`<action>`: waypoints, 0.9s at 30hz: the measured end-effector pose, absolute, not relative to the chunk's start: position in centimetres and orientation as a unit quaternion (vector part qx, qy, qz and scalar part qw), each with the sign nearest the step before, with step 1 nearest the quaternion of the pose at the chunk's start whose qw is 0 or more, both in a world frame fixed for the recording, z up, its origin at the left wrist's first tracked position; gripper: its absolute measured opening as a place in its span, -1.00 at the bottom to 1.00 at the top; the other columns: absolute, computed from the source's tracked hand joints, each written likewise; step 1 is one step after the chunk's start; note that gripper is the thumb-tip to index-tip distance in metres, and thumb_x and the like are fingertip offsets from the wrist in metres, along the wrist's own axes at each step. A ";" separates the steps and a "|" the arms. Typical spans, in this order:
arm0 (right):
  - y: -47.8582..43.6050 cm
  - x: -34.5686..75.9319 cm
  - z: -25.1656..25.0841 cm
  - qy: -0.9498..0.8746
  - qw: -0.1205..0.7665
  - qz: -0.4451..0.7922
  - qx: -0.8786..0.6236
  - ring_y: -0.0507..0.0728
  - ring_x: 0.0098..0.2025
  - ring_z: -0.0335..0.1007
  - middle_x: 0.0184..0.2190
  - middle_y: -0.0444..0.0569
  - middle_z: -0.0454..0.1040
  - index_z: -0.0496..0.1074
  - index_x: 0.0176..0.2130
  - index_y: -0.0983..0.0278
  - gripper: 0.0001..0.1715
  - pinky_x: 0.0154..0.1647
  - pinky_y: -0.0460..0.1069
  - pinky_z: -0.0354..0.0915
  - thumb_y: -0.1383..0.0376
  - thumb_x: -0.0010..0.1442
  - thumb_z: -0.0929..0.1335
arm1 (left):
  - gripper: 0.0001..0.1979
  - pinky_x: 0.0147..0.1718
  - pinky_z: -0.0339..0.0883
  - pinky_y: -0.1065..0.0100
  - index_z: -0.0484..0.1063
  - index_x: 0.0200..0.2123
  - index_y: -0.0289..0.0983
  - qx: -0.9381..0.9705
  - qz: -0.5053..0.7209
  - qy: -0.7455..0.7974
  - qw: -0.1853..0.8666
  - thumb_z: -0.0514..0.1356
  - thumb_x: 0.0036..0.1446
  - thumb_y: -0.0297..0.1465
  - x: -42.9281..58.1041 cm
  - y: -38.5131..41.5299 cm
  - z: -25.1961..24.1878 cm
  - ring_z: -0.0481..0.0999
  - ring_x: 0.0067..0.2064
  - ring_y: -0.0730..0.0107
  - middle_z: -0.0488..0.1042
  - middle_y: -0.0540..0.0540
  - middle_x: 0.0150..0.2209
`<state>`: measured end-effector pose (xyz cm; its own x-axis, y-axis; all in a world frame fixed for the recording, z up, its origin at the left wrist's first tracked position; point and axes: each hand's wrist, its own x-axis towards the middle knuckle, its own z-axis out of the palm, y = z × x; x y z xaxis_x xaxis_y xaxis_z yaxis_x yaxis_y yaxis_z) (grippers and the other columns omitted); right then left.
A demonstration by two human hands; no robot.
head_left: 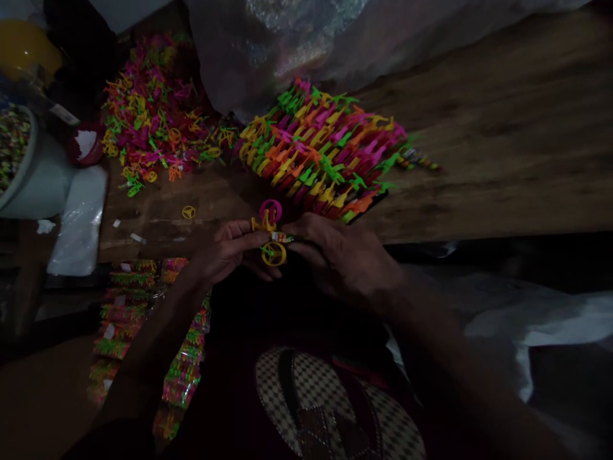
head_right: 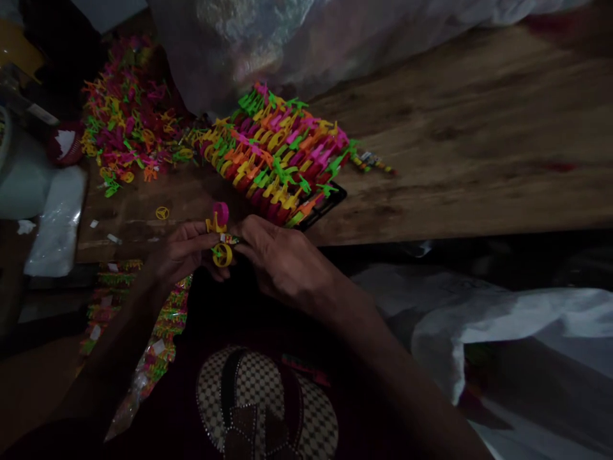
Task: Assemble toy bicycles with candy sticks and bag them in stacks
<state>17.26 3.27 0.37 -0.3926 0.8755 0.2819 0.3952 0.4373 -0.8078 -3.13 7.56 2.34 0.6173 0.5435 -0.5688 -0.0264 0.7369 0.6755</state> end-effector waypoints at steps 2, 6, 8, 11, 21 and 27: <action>3.2 17.9 1.0 -0.774 0.338 0.333 -0.419 0.01 -0.45 0.41 -0.38 -0.08 0.46 0.38 -0.21 0.17 -0.70 -0.50 -0.07 0.26 0.15 0.45 0.16 | -0.57 -0.57 0.52 0.40 0.48 -0.26 -0.37 0.319 0.168 0.406 0.840 0.46 -0.08 -0.20 -2.7 7.4 2.4 0.60 -0.53 0.28 0.61 -0.13 -0.42; 2.8 18.0 1.6 -0.775 0.361 0.283 -0.434 0.06 -0.39 0.47 -0.34 -0.04 0.50 0.40 -0.12 0.22 -0.74 -0.43 -0.07 0.34 0.21 0.45 0.18 | -0.54 -0.60 0.50 0.41 0.45 -0.24 -0.38 0.310 0.187 0.397 0.843 0.46 -0.08 -0.18 -1.9 7.3 2.8 0.61 -0.52 0.24 0.61 -0.12 -0.42; 2.6 17.8 1.4 -0.766 0.412 0.243 -0.430 0.08 -0.32 0.50 -0.32 -0.01 0.51 0.39 -0.06 0.23 -0.77 -0.35 -0.08 0.41 0.27 0.44 0.19 | -0.54 -0.60 0.51 0.40 0.44 -0.23 -0.38 0.313 0.187 0.391 0.845 0.45 -0.05 -0.18 -1.6 7.4 3.2 0.61 -0.52 0.25 0.61 -0.12 -0.44; 2.4 17.8 0.9 -0.762 0.448 0.218 -0.414 0.08 -0.29 0.52 -0.32 -0.03 0.51 0.39 -0.01 0.21 -0.77 -0.28 -0.09 0.44 0.33 0.41 0.22 | -0.56 -0.58 0.52 0.40 0.44 -0.25 -0.38 0.322 0.164 0.396 0.844 0.44 -0.04 -0.18 -1.4 7.7 3.7 0.59 -0.56 0.31 0.59 -0.10 -0.47; 1.9 19.0 0.2 -0.762 0.387 0.278 -0.438 0.11 -0.29 0.51 -0.36 -0.05 0.48 0.38 -0.11 0.20 -0.79 -0.35 -0.07 0.40 0.40 0.35 0.22 | -0.53 -0.50 0.54 0.35 0.46 -0.28 -0.39 0.367 0.121 0.426 0.818 0.46 -0.09 -0.15 -0.4 8.1 2.2 0.61 -0.50 0.28 0.60 -0.13 -0.43; 1.0 19.0 1.0 -0.751 0.417 0.216 -0.465 0.13 -0.20 0.53 -0.24 -0.01 0.56 0.41 0.06 0.20 -0.68 -0.24 -0.04 0.43 0.40 0.36 0.26 | -0.60 -0.52 0.52 0.43 0.46 -0.26 -0.34 0.470 0.137 0.432 0.757 0.38 0.05 -0.12 0.2 8.5 3.5 0.62 -0.43 0.34 0.59 -0.10 -0.36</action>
